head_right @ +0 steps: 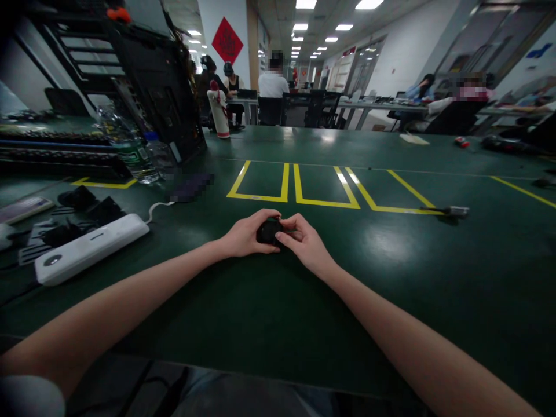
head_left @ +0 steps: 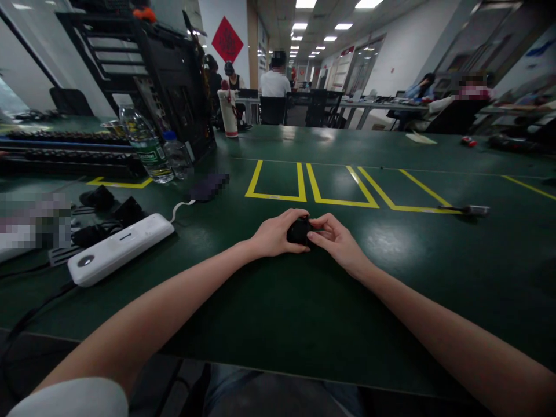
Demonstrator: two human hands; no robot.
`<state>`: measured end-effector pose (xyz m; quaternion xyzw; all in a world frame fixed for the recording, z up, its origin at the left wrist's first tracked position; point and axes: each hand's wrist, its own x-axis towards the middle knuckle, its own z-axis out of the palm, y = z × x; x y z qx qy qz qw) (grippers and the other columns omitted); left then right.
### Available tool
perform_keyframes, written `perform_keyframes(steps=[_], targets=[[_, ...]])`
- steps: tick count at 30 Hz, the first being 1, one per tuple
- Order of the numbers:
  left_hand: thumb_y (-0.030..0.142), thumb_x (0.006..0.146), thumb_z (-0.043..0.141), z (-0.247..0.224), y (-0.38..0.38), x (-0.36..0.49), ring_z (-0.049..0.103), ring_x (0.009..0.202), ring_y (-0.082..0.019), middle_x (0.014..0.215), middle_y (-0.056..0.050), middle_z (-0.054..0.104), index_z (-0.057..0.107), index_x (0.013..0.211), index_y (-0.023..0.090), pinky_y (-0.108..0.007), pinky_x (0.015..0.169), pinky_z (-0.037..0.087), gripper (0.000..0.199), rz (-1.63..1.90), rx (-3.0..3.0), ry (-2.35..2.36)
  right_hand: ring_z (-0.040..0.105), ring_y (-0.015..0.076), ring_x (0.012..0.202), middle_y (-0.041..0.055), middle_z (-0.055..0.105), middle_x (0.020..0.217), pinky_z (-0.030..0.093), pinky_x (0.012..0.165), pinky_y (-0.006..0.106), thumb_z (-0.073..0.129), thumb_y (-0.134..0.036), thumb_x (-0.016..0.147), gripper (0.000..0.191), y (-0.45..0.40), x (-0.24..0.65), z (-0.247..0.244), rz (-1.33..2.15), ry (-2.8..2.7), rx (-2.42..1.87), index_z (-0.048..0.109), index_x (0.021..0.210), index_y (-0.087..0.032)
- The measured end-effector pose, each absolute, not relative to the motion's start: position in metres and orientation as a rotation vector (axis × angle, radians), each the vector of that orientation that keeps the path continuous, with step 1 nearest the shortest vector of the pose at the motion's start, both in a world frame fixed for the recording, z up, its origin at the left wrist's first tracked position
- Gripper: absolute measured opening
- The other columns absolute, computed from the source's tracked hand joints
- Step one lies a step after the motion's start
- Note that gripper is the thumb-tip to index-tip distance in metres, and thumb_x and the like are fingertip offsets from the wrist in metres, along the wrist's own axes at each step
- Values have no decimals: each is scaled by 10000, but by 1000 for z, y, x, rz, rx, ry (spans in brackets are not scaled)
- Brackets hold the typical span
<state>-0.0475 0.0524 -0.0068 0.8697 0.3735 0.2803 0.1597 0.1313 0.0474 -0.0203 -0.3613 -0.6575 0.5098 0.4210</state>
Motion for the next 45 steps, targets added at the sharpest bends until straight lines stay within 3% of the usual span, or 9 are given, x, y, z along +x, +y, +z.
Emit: perform_keyframes(steps=[18, 34, 38, 45], targets=[[367, 662, 624, 8, 72, -44, 449, 1049, -193, 1185, -15, 439, 292, 1194, 306, -325, 866, 388, 630, 682, 2251, 1064, 504, 194, 969, 49, 467, 1063, 474, 800, 351, 537, -243, 733, 246, 55, 138, -4, 1332, -1671, -1125, 502, 969, -300], [347, 645, 643, 8, 49, -42, 477, 1001, -187, 1125, -10, 467, 335, 1154, 286, -321, 828, 399, 598, 778, 2337, 1040, 541, 174, 942, 18, 514, 958, 444, 855, 371, 553, -228, 720, 217, 36, 137, -8, 1318, -1615, -974, 483, 924, -253], [361, 620, 657, 1, 44, -43, 488, 998, -203, 1121, -17, 476, 340, 1158, 286, -339, 811, 410, 629, 826, 2371, 1100, 510, 164, 997, 15, 470, 1034, 415, 898, 342, 590, -204, 681, 237, 33, 137, -14, 1270, -1661, -865, 495, 896, -234], [411, 611, 647, -6, 39, -43, 496, 995, -204, 1132, -14, 475, 352, 1158, 270, -343, 805, 419, 638, 883, 2431, 1155, 556, 152, 884, 7, 526, 909, 454, 792, 329, 544, -283, 720, 168, 33, 133, -16, 1226, -1656, -868, 485, 861, -212]])
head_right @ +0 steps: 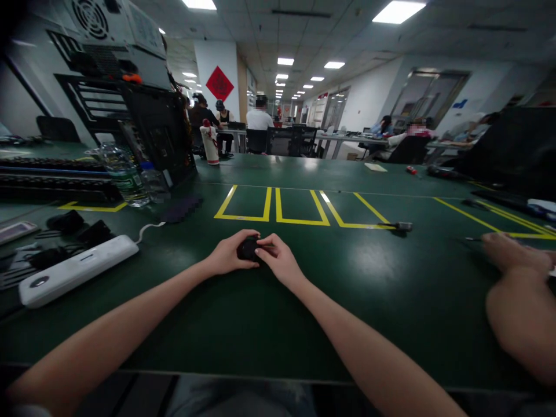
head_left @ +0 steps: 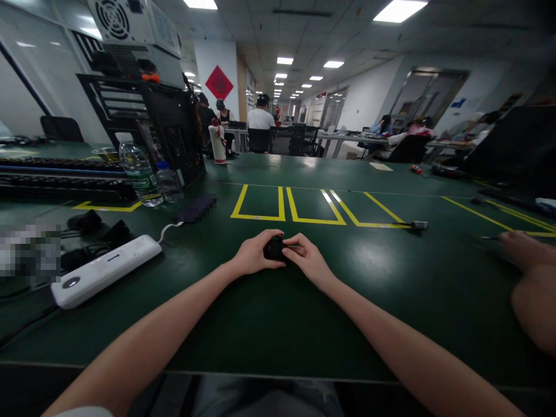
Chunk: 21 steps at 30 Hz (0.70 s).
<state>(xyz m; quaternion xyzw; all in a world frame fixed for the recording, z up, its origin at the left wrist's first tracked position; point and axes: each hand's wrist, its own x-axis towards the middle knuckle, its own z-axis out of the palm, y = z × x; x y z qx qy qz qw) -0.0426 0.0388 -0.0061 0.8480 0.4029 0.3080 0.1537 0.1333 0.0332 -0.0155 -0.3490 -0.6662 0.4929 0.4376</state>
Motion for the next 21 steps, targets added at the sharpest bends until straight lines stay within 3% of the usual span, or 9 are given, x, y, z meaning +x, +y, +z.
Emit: perform_keyframes(steps=[6, 11, 17, 21], targets=[[413, 610, 646, -6, 35, -44, 492, 1007, -204, 1146, -19, 470, 361, 1148, 261, -348, 812, 416, 628, 904, 2448, 1190, 555, 162, 896, 35, 532, 990, 449, 809, 359, 538, -280, 724, 267, 34, 134, -11, 1233, -1742, -878, 484, 974, -205], [427, 619, 634, -7, 35, -49, 497, 996, -200, 1140, -17, 471, 353, 1148, 257, -340, 799, 421, 623, 921, 2452, 1212, 543, 161, 946, 24, 528, 1032, 432, 850, 351, 578, -222, 691, 304, 35, 133, -9, 1284, -1771, -765, 490, 982, -206], [424, 607, 644, -11, 37, -48, 491, 995, -199, 1139, -10, 467, 350, 1147, 263, -331, 810, 414, 636, 921, 2473, 1231, 551, 149, 895, 26, 561, 926, 419, 849, 351, 555, -265, 714, 213, 38, 132, -11, 1245, -1716, -789, 528, 904, -171], [429, 614, 638, -11, 36, -49, 494, 988, -198, 1140, -9, 468, 342, 1152, 264, -327, 802, 418, 636, 917, 2476, 1226, 550, 158, 901, 39, 553, 966, 422, 839, 368, 568, -274, 705, 263, 38, 131, -11, 1260, -1705, -862, 504, 940, -175]])
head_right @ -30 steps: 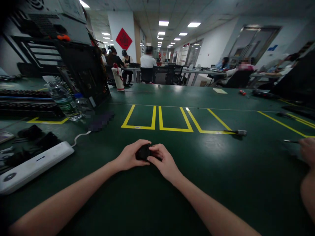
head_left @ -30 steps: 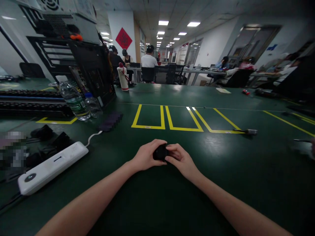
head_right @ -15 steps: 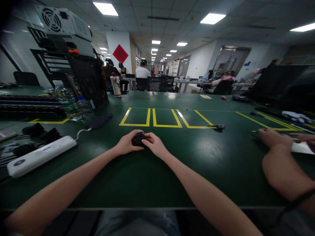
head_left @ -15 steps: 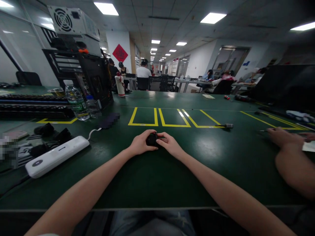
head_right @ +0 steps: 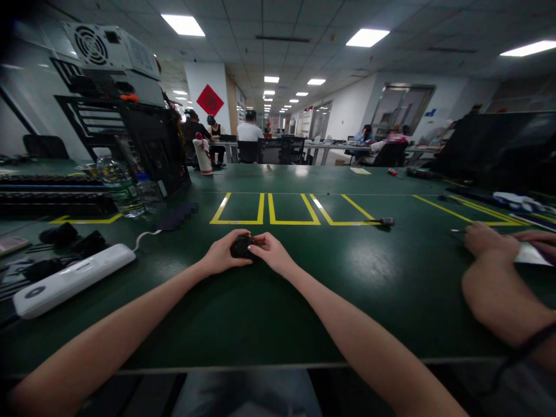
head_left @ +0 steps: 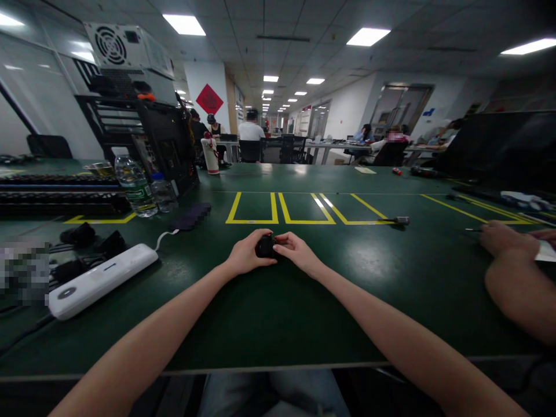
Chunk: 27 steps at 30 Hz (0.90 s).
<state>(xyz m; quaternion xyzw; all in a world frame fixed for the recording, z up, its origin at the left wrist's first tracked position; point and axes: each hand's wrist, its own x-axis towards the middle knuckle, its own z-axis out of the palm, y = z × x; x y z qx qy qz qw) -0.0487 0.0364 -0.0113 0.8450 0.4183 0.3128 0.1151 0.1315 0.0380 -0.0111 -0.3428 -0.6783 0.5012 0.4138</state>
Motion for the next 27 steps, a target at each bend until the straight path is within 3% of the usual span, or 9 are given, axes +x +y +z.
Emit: perform_keyframes(steps=[8, 14, 22, 27], targets=[[410, 620, 639, -7, 37, -50, 496, 985, -204, 1132, -17, 471, 346, 1146, 259, -334, 790, 422, 621, 896, 2459, 1197, 527, 170, 970, 30, 524, 1020, 414, 868, 378, 619, -226, 660, 326, 37, 137, -5, 1364, -1766, -759, 480, 953, -194], [377, 615, 647, -7, 35, -50, 493, 980, -196, 1129, -15, 462, 341, 1140, 257, -321, 787, 424, 620, 917, 2485, 1162, 540, 153, 892, 16, 544, 916, 424, 834, 367, 556, -298, 717, 197, 39, 133, -9, 1278, -1729, -787, 499, 866, -182], [317, 655, 592, -12, 30, -43, 537, 870, -207, 1001, -47, 511, 292, 1154, 211, -330, 706, 439, 592, 856, 2533, 1198, 538, 167, 946, 27, 501, 1038, 422, 858, 385, 577, -246, 699, 312, 32, 134, -12, 1319, -1789, -792, 449, 981, -209], [280, 646, 593, -12, 31, -42, 508, 954, -229, 1074, -76, 484, 264, 1184, 198, -355, 774, 422, 636, 833, 2567, 1182, 531, 153, 925, 11, 514, 972, 426, 853, 371, 623, -222, 653, 340, 32, 135, -15, 1253, -1806, -746, 456, 949, -210]])
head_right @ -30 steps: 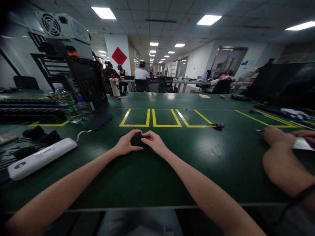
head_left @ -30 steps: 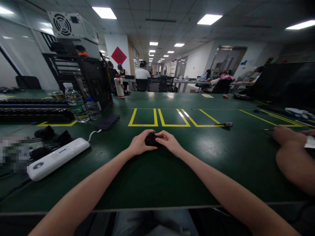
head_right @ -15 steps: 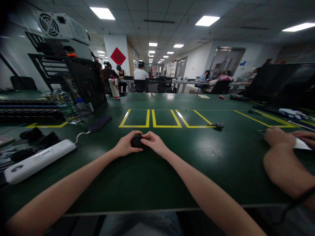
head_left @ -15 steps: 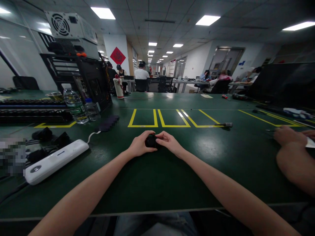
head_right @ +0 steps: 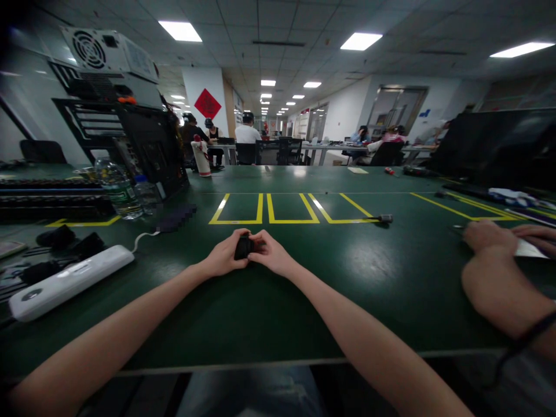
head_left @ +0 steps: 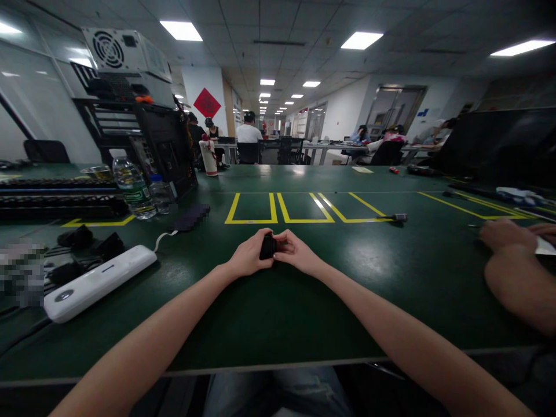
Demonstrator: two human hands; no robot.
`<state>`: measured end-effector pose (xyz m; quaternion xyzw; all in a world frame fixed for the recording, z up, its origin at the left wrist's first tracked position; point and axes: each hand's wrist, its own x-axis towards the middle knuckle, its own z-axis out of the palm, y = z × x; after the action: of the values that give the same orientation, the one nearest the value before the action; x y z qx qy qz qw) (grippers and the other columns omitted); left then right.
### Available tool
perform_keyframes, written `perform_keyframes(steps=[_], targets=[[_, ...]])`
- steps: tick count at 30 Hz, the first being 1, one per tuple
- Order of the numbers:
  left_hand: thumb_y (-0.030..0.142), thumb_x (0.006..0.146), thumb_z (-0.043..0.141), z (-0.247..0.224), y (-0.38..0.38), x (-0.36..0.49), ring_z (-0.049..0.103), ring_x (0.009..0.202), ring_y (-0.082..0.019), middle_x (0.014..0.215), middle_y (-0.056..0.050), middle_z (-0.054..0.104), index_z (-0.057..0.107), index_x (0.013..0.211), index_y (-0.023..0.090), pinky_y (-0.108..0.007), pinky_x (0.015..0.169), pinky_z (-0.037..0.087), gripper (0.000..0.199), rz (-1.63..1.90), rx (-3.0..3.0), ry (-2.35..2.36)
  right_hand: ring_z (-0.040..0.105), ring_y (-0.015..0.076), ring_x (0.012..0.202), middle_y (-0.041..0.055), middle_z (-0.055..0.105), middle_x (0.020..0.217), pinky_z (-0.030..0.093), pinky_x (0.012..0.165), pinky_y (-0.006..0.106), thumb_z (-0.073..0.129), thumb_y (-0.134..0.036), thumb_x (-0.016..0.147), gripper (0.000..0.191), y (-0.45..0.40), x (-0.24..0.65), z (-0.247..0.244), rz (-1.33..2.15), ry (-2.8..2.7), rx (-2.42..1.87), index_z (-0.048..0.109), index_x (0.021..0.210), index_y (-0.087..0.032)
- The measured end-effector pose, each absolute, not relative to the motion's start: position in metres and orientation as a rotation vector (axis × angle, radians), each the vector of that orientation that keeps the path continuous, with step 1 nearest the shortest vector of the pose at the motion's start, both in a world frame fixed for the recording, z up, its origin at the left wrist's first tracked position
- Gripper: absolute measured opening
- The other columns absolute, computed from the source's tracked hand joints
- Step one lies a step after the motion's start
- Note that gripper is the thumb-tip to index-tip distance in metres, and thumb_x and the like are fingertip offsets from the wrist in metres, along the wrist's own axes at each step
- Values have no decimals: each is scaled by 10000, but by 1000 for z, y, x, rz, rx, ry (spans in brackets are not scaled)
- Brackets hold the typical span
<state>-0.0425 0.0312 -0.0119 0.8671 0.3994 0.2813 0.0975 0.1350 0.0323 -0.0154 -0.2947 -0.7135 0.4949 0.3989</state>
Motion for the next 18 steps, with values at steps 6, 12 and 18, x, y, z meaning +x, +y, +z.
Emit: perform_keyframes(steps=[6, 12, 18], targets=[[314, 660, 592, -14, 33, -44, 475, 1014, -229, 1135, -77, 446, 262, 1201, 211, -369, 816, 411, 642, 857, 2604, 1151, 546, 147, 871, 18, 525, 937, 447, 809, 354, 565, -290, 708, 227, 38, 133, -18, 1239, -1744, -783, 482, 898, -197], [326, 668, 585, -15, 34, -43, 477, 1007, -230, 1126, -78, 443, 276, 1180, 205, -367, 797, 420, 609, 876, 2608, 1198, 535, 163, 939, 30, 501, 1032, 427, 851, 382, 560, -250, 713, 303, 34, 132, -13, 1255, -1789, -813, 454, 993, -206], [338, 679, 580, -14, 33, -44, 488, 990, -225, 1114, -72, 450, 272, 1181, 212, -362, 779, 427, 602, 863, 2590, 1208, 526, 152, 939, 10, 502, 978, 433, 842, 356, 552, -248, 719, 237, 30, 132, -10, 1249, -1790, -725, 466, 937, -212]])
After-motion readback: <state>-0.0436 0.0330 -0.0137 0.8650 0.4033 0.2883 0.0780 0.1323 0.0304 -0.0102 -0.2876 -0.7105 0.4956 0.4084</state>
